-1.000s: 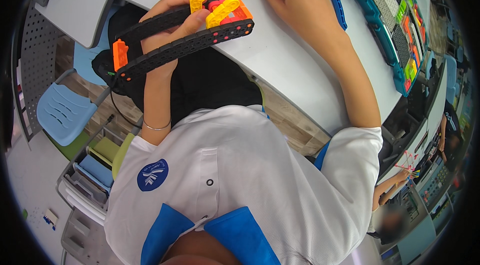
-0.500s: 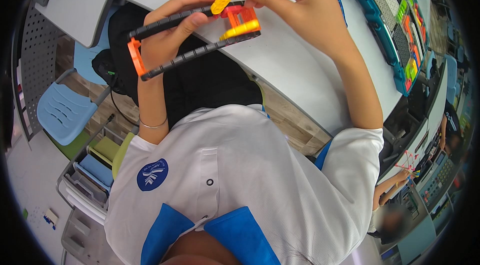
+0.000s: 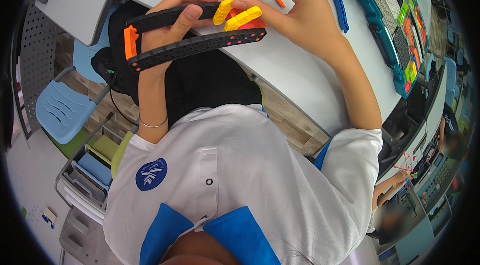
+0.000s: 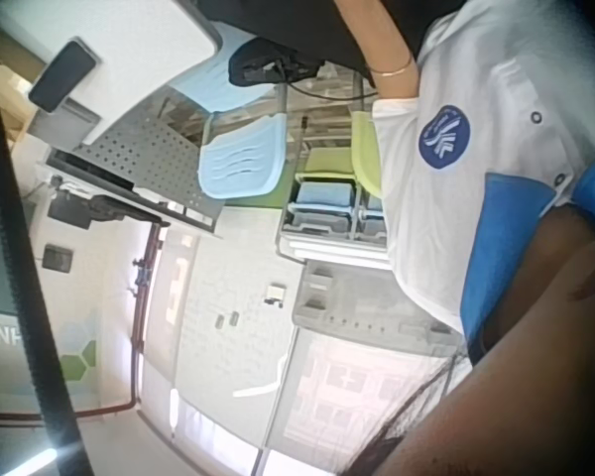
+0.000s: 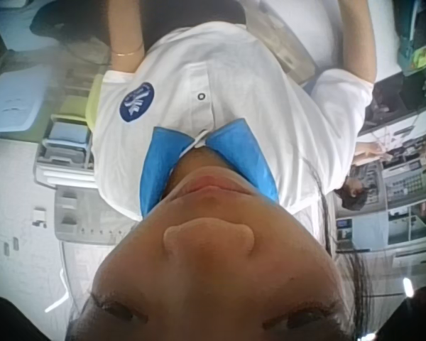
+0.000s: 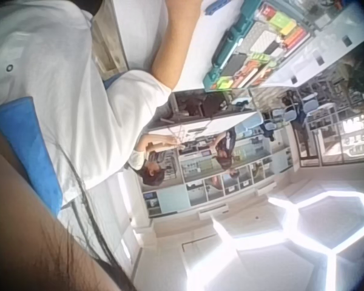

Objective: The person assembles a small vehicle-like structure using colorful construction toy pieces. They connect black, orange, yellow, and red components, then attach a gray circular piece and a blue circular piece to the assembly.

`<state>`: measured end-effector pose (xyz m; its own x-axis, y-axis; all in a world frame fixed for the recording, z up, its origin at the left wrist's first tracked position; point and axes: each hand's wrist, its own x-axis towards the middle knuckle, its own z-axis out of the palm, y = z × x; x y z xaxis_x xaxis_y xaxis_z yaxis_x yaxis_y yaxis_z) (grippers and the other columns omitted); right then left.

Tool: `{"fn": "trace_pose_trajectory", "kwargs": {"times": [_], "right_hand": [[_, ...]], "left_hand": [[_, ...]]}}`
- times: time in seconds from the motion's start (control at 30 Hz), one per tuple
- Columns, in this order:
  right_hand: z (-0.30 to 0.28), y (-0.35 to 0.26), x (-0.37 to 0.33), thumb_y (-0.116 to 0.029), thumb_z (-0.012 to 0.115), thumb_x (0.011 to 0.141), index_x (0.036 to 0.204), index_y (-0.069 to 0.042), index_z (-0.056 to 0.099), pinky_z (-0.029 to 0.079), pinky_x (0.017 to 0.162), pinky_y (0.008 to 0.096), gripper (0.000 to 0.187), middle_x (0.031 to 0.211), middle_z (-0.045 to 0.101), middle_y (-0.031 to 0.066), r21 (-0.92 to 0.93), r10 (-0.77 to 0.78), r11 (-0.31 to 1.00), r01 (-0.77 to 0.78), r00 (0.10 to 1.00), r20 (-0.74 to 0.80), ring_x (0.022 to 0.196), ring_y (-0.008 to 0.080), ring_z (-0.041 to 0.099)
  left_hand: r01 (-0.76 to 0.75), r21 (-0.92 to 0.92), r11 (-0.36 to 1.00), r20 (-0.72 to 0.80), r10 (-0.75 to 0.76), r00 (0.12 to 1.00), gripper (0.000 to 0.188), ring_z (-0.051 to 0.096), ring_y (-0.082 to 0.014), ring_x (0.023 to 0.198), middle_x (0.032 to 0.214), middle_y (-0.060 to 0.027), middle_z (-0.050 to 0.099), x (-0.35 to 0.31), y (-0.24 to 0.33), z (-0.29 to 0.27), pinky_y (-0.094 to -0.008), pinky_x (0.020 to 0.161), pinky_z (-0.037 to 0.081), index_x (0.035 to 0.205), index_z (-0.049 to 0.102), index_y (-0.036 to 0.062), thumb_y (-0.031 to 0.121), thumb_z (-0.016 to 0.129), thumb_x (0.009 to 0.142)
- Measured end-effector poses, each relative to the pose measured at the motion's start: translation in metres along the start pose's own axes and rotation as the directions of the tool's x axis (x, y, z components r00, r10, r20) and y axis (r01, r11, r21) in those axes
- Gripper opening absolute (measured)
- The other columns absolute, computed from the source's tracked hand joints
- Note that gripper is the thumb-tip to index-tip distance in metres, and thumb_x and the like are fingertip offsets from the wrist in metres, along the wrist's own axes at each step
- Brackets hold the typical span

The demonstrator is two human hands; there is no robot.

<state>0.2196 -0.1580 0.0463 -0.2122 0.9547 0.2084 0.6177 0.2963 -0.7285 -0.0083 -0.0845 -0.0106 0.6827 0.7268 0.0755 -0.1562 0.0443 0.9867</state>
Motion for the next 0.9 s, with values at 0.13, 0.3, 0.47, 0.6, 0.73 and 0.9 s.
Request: {"fn": "trace_pose_trajectory", "kwargs": {"times": [0.13, 0.3, 0.47, 0.6, 0.73, 0.9], "right_hand": [[0.003, 0.006, -0.003, -0.009, 0.072, 0.088, 0.100, -0.001, 0.074, 0.051, 0.075, 0.0268, 0.014, 0.096, 0.071, 0.0077, -0.049, -0.051, 0.998, 0.048, 0.998, -0.046, 0.086, 0.0163, 0.067], [0.007, 0.010, -0.005, -0.011, 0.072, 0.090, 0.103, -0.001, 0.074, 0.053, 0.072, 0.0254, 0.016, 0.098, 0.071, 0.0075, -0.015, -0.043, 0.999, 0.042, 0.996, -0.078, 0.085, 0.0149, 0.068], [0.011, 0.011, -0.009, -0.011, 0.071, 0.093, 0.106, 0.001, 0.072, 0.055, 0.076, 0.0237, 0.018, 0.099, 0.072, 0.0070, 0.078, 0.039, 0.996, -0.031, 0.993, -0.112, 0.087, 0.0138, 0.070], [0.015, 0.009, -0.012, -0.011, 0.070, 0.094, 0.106, 0.001, 0.071, 0.056, 0.078, 0.0229, 0.017, 0.100, 0.071, 0.0071, 0.110, 0.087, 0.991, -0.073, 0.989, -0.122, 0.088, 0.0139, 0.072], [0.016, 0.004, -0.013, -0.012, 0.070, 0.094, 0.105, 0.000, 0.071, 0.056, 0.077, 0.0229, 0.016, 0.099, 0.072, 0.0065, 0.117, 0.132, 0.986, -0.118, 0.984, -0.120, 0.088, 0.0137, 0.073], [0.016, 0.005, -0.013, -0.013, 0.070, 0.095, 0.103, -0.001, 0.070, 0.054, 0.075, 0.0217, 0.015, 0.098, 0.072, 0.0052, 0.149, 0.162, 0.978, -0.148, 0.983, -0.091, 0.089, 0.0121, 0.072]], "left_hand": [[0.008, -0.039, 0.999, 0.024, -0.007, 1.000, 0.037, 0.070, -0.0203, 0.104, 0.112, -0.0149, 0.071, -0.001, 0.003, 0.004, -0.0308, 0.091, 0.060, 0.121, 0.064, -0.0021, 0.007, 0.077, 0.088], [-0.045, 0.026, 0.999, -0.031, 0.045, 0.998, 0.047, 0.070, -0.0203, 0.104, 0.114, -0.0174, 0.070, -0.002, -0.010, 0.003, -0.0311, 0.092, 0.059, 0.125, 0.058, -0.0044, -0.004, 0.078, 0.083], [-0.051, -0.091, 0.995, -0.206, 0.031, 0.978, 0.041, 0.069, -0.0186, 0.103, 0.112, -0.0131, 0.070, -0.007, -0.005, 0.016, -0.0312, 0.090, 0.055, 0.113, 0.063, -0.0065, -0.013, 0.075, 0.074], [0.026, -0.080, 0.996, -0.145, -0.038, 0.989, 0.037, 0.068, -0.0191, 0.105, 0.110, -0.0136, 0.071, -0.010, -0.008, 0.010, -0.0329, 0.094, 0.053, 0.107, 0.062, -0.0074, -0.015, 0.073, 0.073], [0.005, -0.070, 0.998, -0.166, -0.016, 0.986, 0.037, 0.068, -0.0171, 0.102, 0.111, -0.0135, 0.070, -0.009, -0.009, 0.011, -0.0305, 0.092, 0.054, 0.111, 0.061, -0.0070, -0.012, 0.072, 0.077], [-0.053, -0.050, 0.997, -0.154, 0.045, 0.987, 0.042, 0.066, -0.0133, 0.098, 0.115, -0.0129, 0.069, -0.012, -0.016, 0.010, -0.0268, 0.090, 0.054, 0.123, 0.059, -0.0052, -0.005, 0.076, 0.084]]}}
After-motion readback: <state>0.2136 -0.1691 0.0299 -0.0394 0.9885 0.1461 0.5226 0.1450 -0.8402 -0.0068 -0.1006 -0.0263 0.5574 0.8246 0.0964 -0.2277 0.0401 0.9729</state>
